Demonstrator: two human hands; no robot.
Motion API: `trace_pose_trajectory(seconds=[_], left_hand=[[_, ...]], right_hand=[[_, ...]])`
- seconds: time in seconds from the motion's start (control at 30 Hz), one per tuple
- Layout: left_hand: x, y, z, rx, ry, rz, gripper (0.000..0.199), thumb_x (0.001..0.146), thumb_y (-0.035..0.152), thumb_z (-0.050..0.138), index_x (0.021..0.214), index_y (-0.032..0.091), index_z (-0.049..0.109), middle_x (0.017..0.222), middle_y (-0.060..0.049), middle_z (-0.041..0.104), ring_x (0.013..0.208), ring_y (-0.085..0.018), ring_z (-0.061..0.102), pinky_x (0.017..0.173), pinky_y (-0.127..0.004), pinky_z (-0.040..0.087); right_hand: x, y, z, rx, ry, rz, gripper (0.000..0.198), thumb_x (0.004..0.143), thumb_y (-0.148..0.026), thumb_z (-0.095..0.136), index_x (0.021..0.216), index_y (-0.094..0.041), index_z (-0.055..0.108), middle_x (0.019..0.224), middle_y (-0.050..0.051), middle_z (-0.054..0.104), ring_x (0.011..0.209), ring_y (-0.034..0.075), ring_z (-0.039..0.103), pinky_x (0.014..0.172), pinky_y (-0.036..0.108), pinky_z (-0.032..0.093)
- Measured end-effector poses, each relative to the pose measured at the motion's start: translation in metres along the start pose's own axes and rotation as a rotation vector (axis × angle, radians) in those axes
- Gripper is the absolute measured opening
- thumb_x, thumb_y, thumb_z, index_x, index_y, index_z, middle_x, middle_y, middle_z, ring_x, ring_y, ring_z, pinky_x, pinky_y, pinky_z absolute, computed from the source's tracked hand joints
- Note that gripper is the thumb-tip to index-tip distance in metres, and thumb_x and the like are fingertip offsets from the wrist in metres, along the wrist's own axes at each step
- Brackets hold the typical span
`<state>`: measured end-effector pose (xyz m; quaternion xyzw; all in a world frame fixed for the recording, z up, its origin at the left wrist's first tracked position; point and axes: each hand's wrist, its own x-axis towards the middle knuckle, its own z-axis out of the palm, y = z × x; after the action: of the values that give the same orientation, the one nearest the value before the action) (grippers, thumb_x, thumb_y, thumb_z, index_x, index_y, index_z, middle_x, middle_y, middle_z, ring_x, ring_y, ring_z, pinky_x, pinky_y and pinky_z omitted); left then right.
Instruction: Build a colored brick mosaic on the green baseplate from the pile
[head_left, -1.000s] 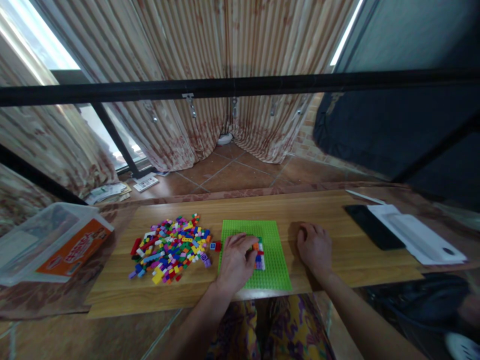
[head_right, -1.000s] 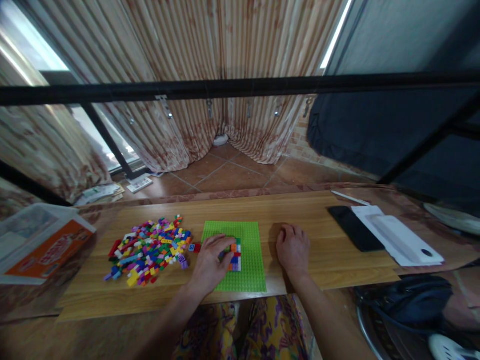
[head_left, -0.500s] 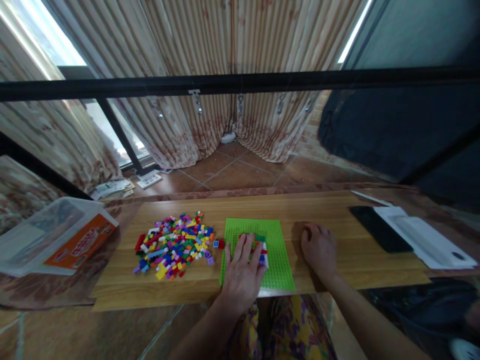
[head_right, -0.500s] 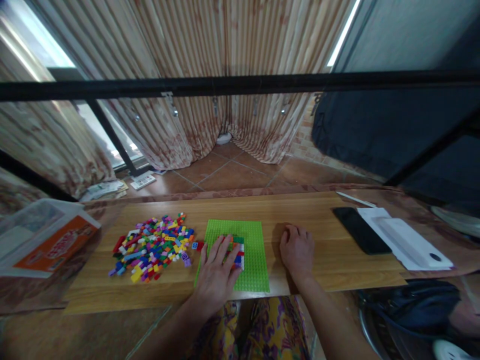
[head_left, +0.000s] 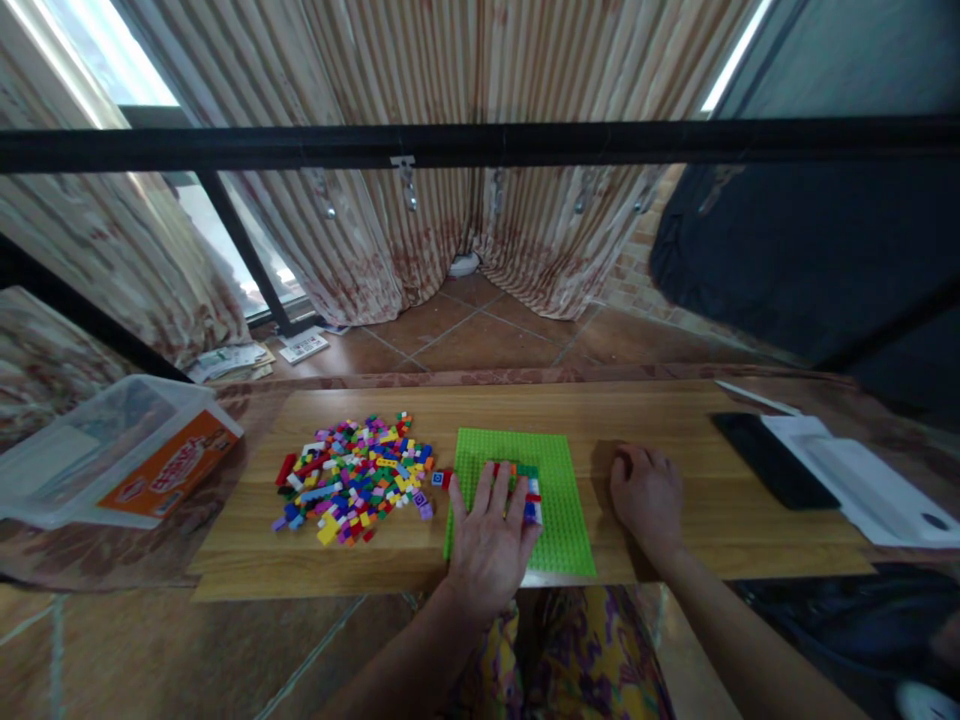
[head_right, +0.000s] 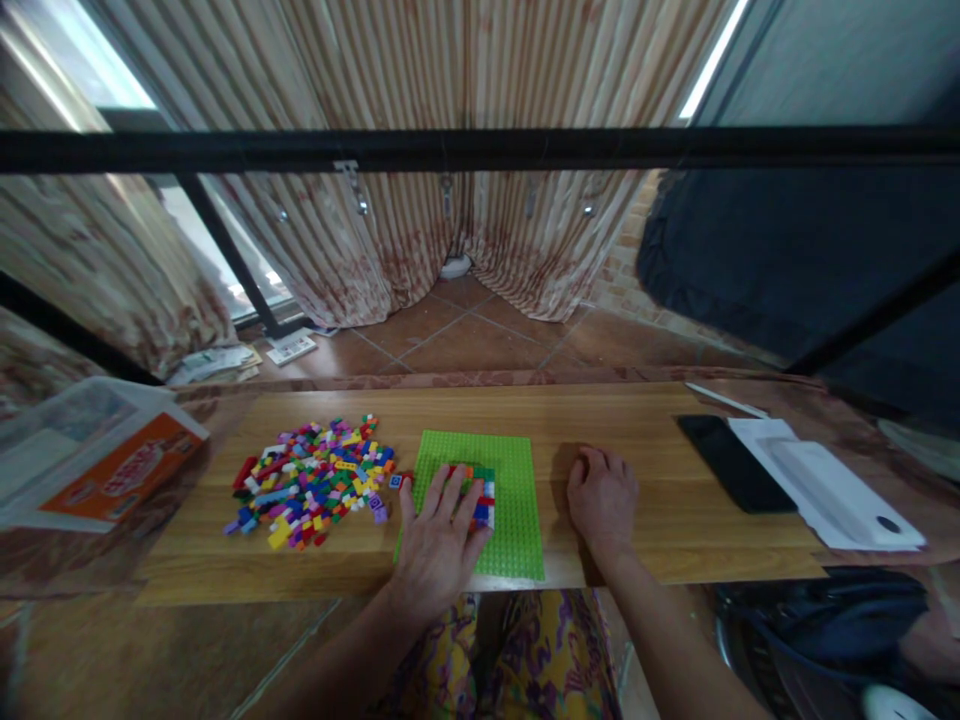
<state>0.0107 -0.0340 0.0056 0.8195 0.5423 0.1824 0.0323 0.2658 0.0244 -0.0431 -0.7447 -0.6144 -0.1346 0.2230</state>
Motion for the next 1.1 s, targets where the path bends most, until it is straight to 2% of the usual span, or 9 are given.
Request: trace_pose_trajectory(seconds=[0.23,0.47,0.7,0.9,1.1], left_hand=[[0.0,0.0,0.005,-0.002,-0.024,-0.01,0.048,0.093,0.043,0.047,0.136,0.023,0.051,0.147,-0.012,0.048,0.135,-0.031,0.042,0.111,-0.069,0.022],[-0.001,0.0,0.004,-0.003,-0.034,-0.005,0.047,0.095,0.044,0.045,0.138,0.024,0.049,0.149,-0.012,0.045,0.138,-0.03,0.039,0.111,-0.07,0.022],[-0.015,-0.009,0.002,-0.016,-0.026,-0.02,0.054,0.095,0.041,0.045,0.145,0.022,0.038,0.155,-0.011,0.037,0.141,-0.03,0.033,0.112,-0.069,0.021],[-0.014,-0.01,-0.001,0.018,-0.035,-0.023,0.048,0.094,0.036,0.047,0.141,0.024,0.045,0.151,-0.01,0.043,0.139,-0.031,0.037,0.112,-0.069,0.021],[-0.008,-0.01,0.0,0.052,-0.087,0.029,0.046,0.095,0.032,0.046,0.138,0.018,0.048,0.151,-0.013,0.041,0.14,-0.029,0.036,0.114,-0.065,0.02]], right_hand=[[0.0,-0.001,-0.001,-0.007,-0.011,0.02,0.028,0.088,-0.026,0.044,0.101,-0.014,0.067,0.1,0.013,0.066,0.09,0.023,0.053,0.08,0.036,0.038],[0.0,0.0,-0.001,-0.012,0.011,-0.017,0.029,0.088,-0.026,0.044,0.1,-0.012,0.067,0.097,0.014,0.067,0.089,0.023,0.053,0.079,0.035,0.037],[0.001,0.0,0.001,0.001,0.012,-0.005,0.03,0.088,-0.026,0.043,0.099,-0.013,0.067,0.096,0.014,0.066,0.088,0.023,0.053,0.078,0.035,0.036],[0.0,0.001,0.002,0.018,0.025,0.003,0.03,0.087,-0.026,0.043,0.1,-0.013,0.067,0.097,0.014,0.065,0.09,0.023,0.052,0.079,0.036,0.036],[0.0,-0.001,-0.001,0.022,-0.007,0.03,0.03,0.088,-0.026,0.043,0.101,-0.014,0.067,0.102,0.013,0.066,0.09,0.023,0.052,0.08,0.035,0.036]])
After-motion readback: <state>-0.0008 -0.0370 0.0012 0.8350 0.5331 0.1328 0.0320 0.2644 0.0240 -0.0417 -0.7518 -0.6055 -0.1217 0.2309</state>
